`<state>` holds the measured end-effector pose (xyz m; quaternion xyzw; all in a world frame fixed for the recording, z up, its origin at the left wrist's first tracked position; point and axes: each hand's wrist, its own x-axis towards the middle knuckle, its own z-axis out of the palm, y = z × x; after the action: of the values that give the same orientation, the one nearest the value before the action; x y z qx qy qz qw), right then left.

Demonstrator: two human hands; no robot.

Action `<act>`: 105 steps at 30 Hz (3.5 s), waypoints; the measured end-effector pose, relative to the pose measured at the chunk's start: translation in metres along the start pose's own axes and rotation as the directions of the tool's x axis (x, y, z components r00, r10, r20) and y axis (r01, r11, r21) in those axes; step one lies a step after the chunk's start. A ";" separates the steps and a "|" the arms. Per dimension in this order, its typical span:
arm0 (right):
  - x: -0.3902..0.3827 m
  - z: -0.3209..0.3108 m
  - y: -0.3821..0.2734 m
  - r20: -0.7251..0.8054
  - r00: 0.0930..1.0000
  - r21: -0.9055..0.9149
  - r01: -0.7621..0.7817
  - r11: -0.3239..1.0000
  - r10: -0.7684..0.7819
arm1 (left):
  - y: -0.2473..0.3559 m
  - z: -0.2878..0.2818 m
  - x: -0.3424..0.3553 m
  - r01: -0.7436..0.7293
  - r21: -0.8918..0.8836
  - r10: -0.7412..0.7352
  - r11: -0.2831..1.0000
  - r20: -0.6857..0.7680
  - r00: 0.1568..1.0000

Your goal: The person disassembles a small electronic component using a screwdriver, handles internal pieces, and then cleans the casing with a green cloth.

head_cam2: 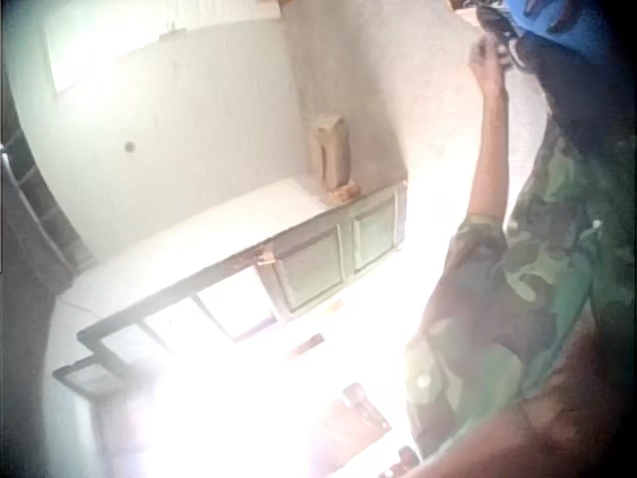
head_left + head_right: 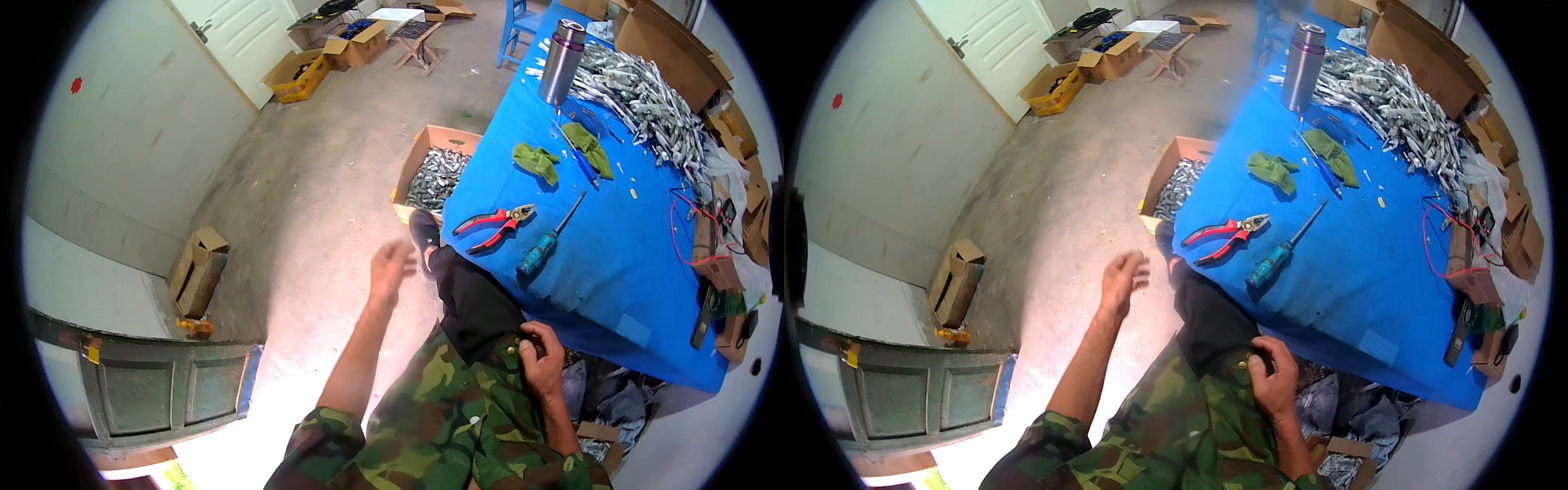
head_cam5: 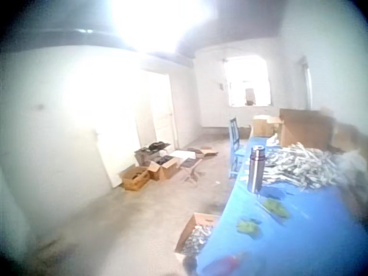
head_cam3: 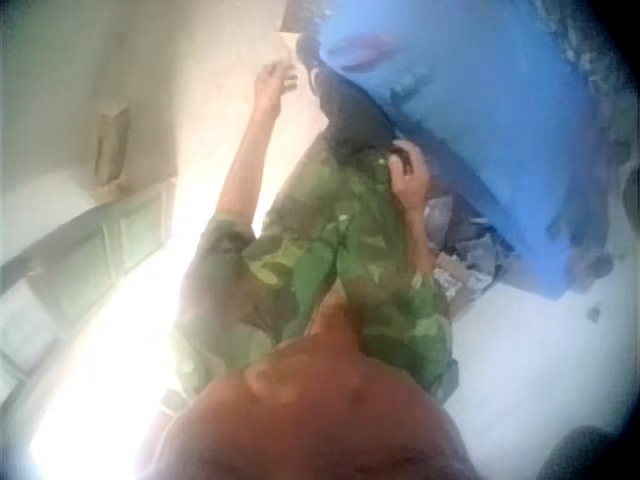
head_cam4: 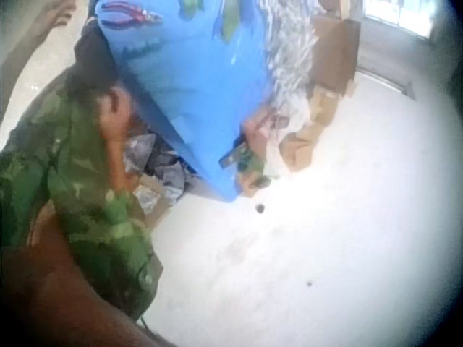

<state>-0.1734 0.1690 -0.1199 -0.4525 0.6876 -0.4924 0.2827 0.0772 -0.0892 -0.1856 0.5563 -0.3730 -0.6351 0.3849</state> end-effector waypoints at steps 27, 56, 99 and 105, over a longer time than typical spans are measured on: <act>0.002 -0.048 -0.029 0.065 0.980 -0.265 0.198 0.944 -0.188 | -0.142 -0.122 -0.145 0.142 0.028 -0.134 0.990 -0.183 0.974; 0.067 -0.154 0.063 -0.592 0.728 -0.537 -0.037 0.843 -0.345 | 0.034 0.044 -0.151 -0.425 0.394 0.359 0.815 0.231 0.904; 0.070 -0.151 0.044 -0.564 0.738 -0.646 -0.114 0.755 -0.371 | 0.012 0.225 -0.064 -0.899 0.431 0.689 0.078 0.628 0.361; 0.070 -0.152 0.047 -0.562 0.744 -0.608 -0.074 0.791 -0.362 | 0.013 0.220 -0.065 -0.872 0.481 0.651 0.086 0.636 0.415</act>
<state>-0.3467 0.1747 -0.1055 -0.3713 0.8204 -0.3989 -0.1730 -0.1349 -0.0259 -0.1244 0.2891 -0.8831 -0.1723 0.3270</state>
